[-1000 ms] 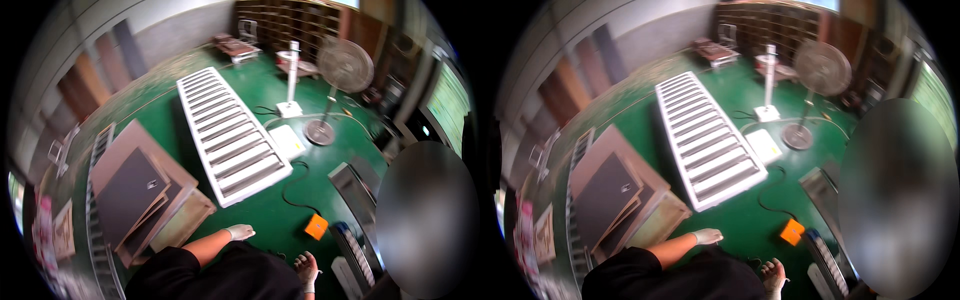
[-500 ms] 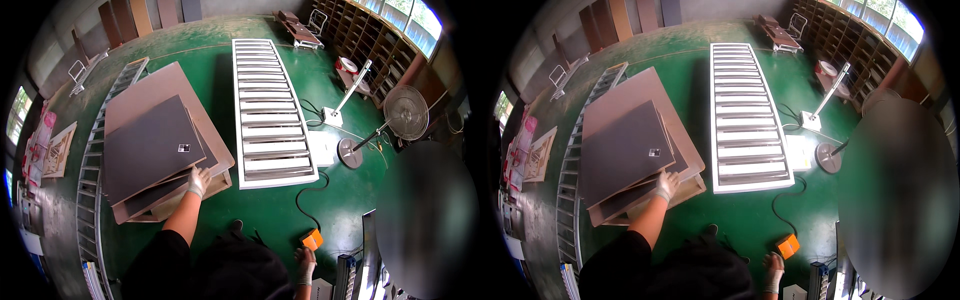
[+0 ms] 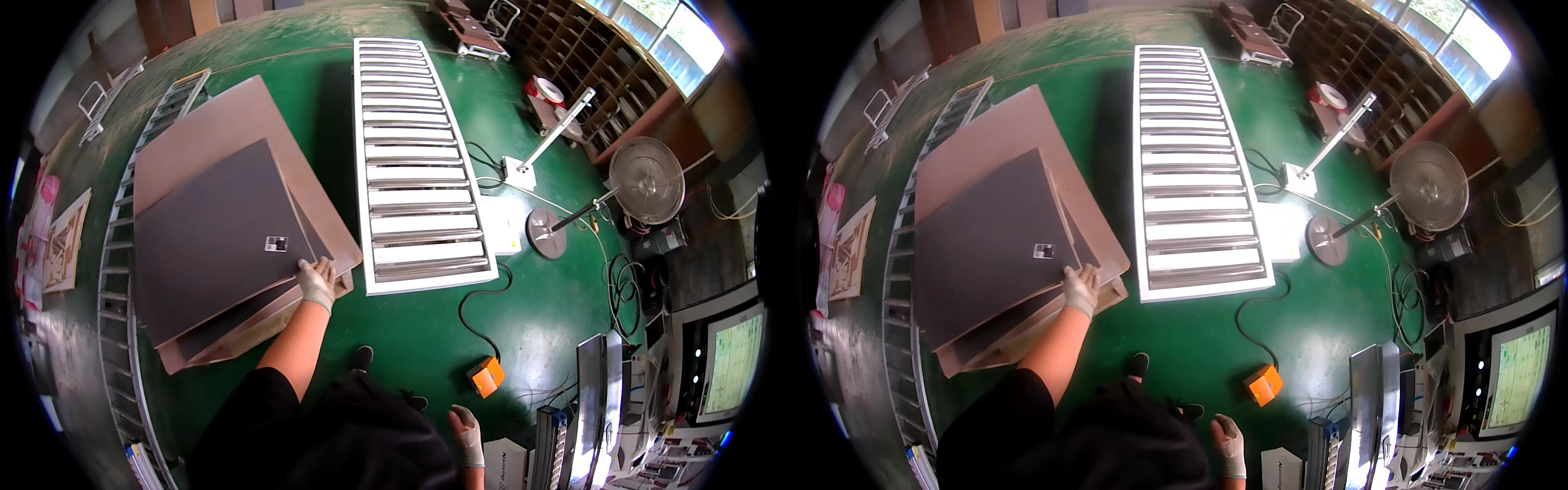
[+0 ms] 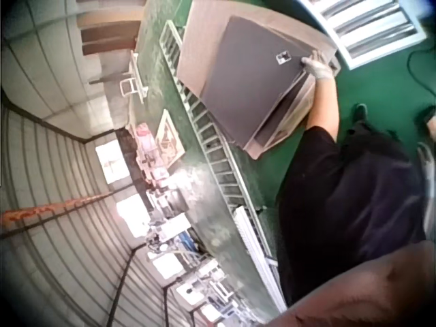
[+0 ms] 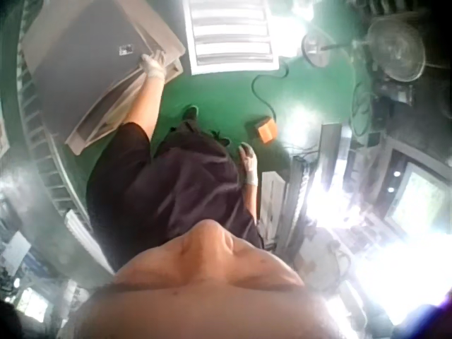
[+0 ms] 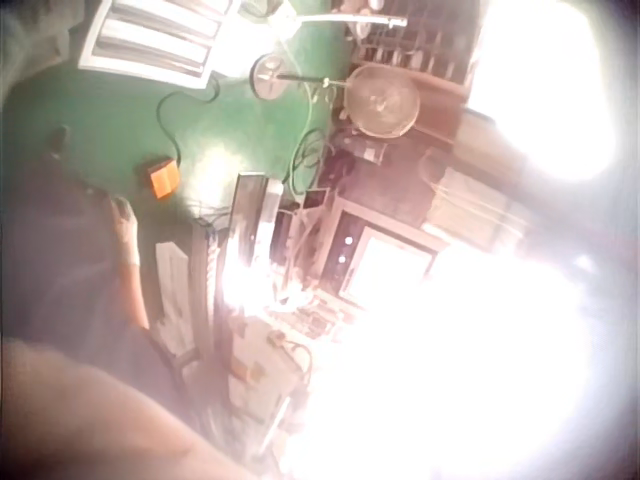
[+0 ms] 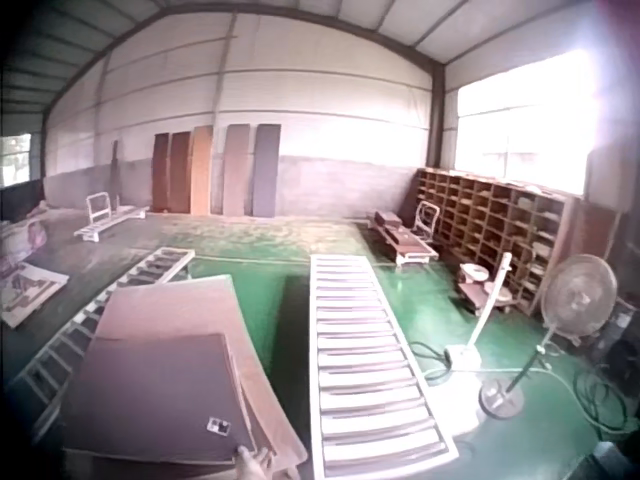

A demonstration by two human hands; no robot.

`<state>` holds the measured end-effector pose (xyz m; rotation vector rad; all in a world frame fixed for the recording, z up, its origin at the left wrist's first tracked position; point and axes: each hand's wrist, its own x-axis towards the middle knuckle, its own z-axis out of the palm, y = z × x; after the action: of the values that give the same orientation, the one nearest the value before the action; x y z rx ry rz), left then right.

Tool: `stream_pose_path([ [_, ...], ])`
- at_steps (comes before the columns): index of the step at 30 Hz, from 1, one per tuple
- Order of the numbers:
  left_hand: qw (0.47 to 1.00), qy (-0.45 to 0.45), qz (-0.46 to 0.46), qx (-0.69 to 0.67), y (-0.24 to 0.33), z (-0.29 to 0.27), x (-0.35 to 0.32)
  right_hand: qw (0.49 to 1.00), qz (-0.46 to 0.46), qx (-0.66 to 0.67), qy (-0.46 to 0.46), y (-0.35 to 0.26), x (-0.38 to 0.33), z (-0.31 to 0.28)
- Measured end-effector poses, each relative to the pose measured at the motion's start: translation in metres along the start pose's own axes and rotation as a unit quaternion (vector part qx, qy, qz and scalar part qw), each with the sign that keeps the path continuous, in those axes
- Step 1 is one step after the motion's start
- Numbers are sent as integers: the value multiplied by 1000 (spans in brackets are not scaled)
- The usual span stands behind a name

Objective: The person picks up dark gray boards from a stack and feeds them one at a time into an edge banding machine, using a control panel to adjust settings between sets.

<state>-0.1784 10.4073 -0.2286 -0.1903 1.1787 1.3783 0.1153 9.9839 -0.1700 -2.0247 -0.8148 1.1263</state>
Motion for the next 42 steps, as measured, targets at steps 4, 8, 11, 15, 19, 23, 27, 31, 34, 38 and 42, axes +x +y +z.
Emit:
stream_pose_path([
  [4,997,-25,-68,29,-24,-45,-46,999,1,44,-26,26,33,13],
  [8,983,-43,-172,38,-31,-95,-104,982,-60,57,-169,-33,84,53],
  [11,959,-87,-255,85,-33,-132,-137,958,-67,42,-275,-93,122,98],
  [15,932,-200,-292,75,-56,-184,-150,919,20,84,-386,-150,148,167],
  [19,921,-181,-322,124,-48,-182,-163,867,147,204,-430,-170,171,228],
  [23,836,-285,-247,400,-30,-182,-168,890,143,251,-353,-178,152,250],
  [27,777,-321,23,541,46,-165,-207,919,95,234,-304,-143,181,225],
  [31,663,-72,396,631,138,-193,-197,911,73,313,-259,-146,188,172],
  [34,522,234,359,738,201,-227,-167,917,26,324,-230,-128,205,115],
  [38,782,173,85,592,215,-240,-126,916,-4,341,-209,-105,195,53],
  [42,859,125,91,488,179,-207,-108,956,-75,272,-86,-69,155,1],
])
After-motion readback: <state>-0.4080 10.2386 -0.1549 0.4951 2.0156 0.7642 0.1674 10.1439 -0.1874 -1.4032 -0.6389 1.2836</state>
